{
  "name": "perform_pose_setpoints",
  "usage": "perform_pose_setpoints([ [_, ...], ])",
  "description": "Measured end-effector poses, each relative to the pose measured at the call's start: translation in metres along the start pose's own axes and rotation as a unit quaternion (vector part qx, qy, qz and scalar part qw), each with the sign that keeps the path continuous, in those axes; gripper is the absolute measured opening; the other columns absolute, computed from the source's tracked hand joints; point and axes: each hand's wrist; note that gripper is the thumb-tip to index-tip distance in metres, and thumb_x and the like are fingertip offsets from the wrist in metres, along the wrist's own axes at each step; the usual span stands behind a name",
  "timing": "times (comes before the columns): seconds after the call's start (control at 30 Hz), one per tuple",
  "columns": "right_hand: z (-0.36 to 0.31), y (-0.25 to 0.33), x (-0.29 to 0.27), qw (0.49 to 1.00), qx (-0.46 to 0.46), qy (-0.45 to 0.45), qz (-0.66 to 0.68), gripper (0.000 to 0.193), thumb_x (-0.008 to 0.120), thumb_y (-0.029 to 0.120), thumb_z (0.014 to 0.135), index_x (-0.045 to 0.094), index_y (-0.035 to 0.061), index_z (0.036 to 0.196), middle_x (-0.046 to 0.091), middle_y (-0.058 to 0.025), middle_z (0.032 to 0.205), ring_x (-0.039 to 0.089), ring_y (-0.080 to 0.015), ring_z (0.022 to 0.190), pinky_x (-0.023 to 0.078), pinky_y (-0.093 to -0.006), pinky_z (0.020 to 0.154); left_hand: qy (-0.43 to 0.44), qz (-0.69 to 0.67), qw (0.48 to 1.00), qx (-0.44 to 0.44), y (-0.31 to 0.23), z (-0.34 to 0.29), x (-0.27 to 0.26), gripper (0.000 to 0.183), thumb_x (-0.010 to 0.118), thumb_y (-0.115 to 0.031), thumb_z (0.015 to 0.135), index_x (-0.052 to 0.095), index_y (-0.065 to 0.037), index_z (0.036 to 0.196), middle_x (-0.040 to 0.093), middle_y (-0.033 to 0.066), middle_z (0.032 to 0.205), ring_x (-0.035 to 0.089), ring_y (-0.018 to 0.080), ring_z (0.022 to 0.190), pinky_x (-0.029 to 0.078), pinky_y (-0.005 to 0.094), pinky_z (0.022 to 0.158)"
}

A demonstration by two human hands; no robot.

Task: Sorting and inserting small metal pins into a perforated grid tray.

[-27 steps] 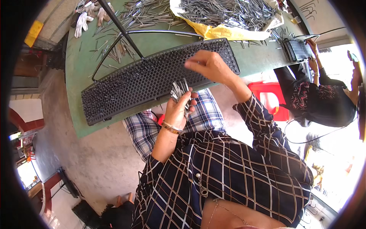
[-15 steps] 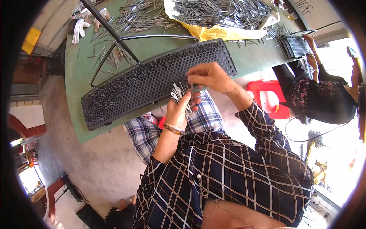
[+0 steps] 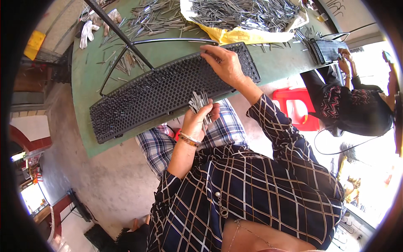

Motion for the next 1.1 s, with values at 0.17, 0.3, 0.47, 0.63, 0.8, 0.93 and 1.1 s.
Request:
perform_pose_setpoints([
  [0.17,-0.002,-0.006,0.004,0.996,-0.082,-0.001,-0.044,0.023,0.065,0.011,0.081,0.064,0.0047,0.103,0.066,-0.0098,0.086,0.063,-0.0225,0.071,0.05,-0.0301,0.065,0.002,-0.051,0.999,-0.02,0.002,0.0,-0.003,0.02,0.058,-0.013,0.087,0.056,-0.003,0.104,0.064,0.0112,0.095,0.063,0.0165,0.084,0.055,0.03,0.068],
  [0.3,-0.003,-0.012,0.0,0.974,-0.19,0.027,-0.117,0.022,0.066,0.011,0.08,0.065,0.0038,0.1,0.064,-0.0097,0.093,0.062,-0.0288,0.077,0.05,-0.0341,0.07,-0.009,-0.058,0.997,-0.047,-0.003,-0.005,0.002,0.02,0.057,-0.016,0.088,0.057,-0.006,0.105,0.064,0.0096,0.095,0.062,0.0158,0.086,0.054,0.0283,0.066],
  [0.47,-0.011,0.008,-0.005,0.99,-0.119,0.028,-0.074,0.021,0.068,0.014,0.079,0.066,0.003,0.097,0.064,-0.0094,0.094,0.062,-0.0228,0.072,0.05,-0.0306,0.065,-0.025,-0.002,0.999,-0.041,-0.003,-0.005,-0.001,0.021,0.058,-0.02,0.088,0.058,-0.007,0.105,0.064,0.007,0.093,0.06,0.0127,0.079,0.049,0.0221,0.058],
  [0.63,-0.031,0.029,-0.02,0.957,0.127,0.221,0.137,0.025,0.07,0.022,0.079,0.069,-0.0005,0.088,0.066,-0.0105,0.072,0.06,-0.0144,0.06,0.048,-0.028,0.056,-0.001,0.008,1.0,0.011,-0.004,-0.004,0.003,0.02,0.058,-0.02,0.089,0.058,-0.008,0.104,0.064,0.0063,0.091,0.06,0.0115,0.076,0.047,0.0215,0.056],
  [0.8,-0.033,0.033,-0.03,0.888,0.288,0.271,0.233,0.021,0.067,0.016,0.083,0.067,-0.0032,0.092,0.065,-0.005,0.076,0.057,-0.0074,0.066,0.046,-0.021,0.058,0.002,0.051,0.998,0.038,0.0,-0.003,0.006,0.023,0.06,-0.021,0.088,0.058,-0.006,0.105,0.065,0.0074,0.091,0.06,0.011,0.074,0.047,0.0215,0.054],
  [0.93,-0.021,0.038,-0.04,0.908,0.316,0.173,0.211,0.022,0.067,0.015,0.083,0.066,-0.0025,0.096,0.066,-0.0036,0.079,0.055,-0.0044,0.064,0.045,-0.0191,0.057,-0.001,0.051,0.998,0.037,0.003,-0.001,0.006,0.024,0.061,-0.021,0.087,0.059,-0.005,0.104,0.065,0.0079,0.091,0.06,0.0112,0.074,0.047,0.0217,0.054],
  [1.1,-0.004,0.014,-0.025,0.98,0.144,-0.018,0.137,0.021,0.066,0.011,0.083,0.065,0.0007,0.101,0.067,-0.0037,0.082,0.056,-0.0045,0.065,0.047,-0.0197,0.059,-0.018,0.047,0.998,0.026,0.006,0.002,0.009,0.022,0.061,-0.021,0.087,0.06,-0.004,0.1,0.065,0.0089,0.091,0.062,0.0135,0.076,0.05,0.0245,0.059],
])
Point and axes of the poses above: each hand's wrist, its own z-axis towards the middle knuckle, its own x-axis out of the palm, y = z × x
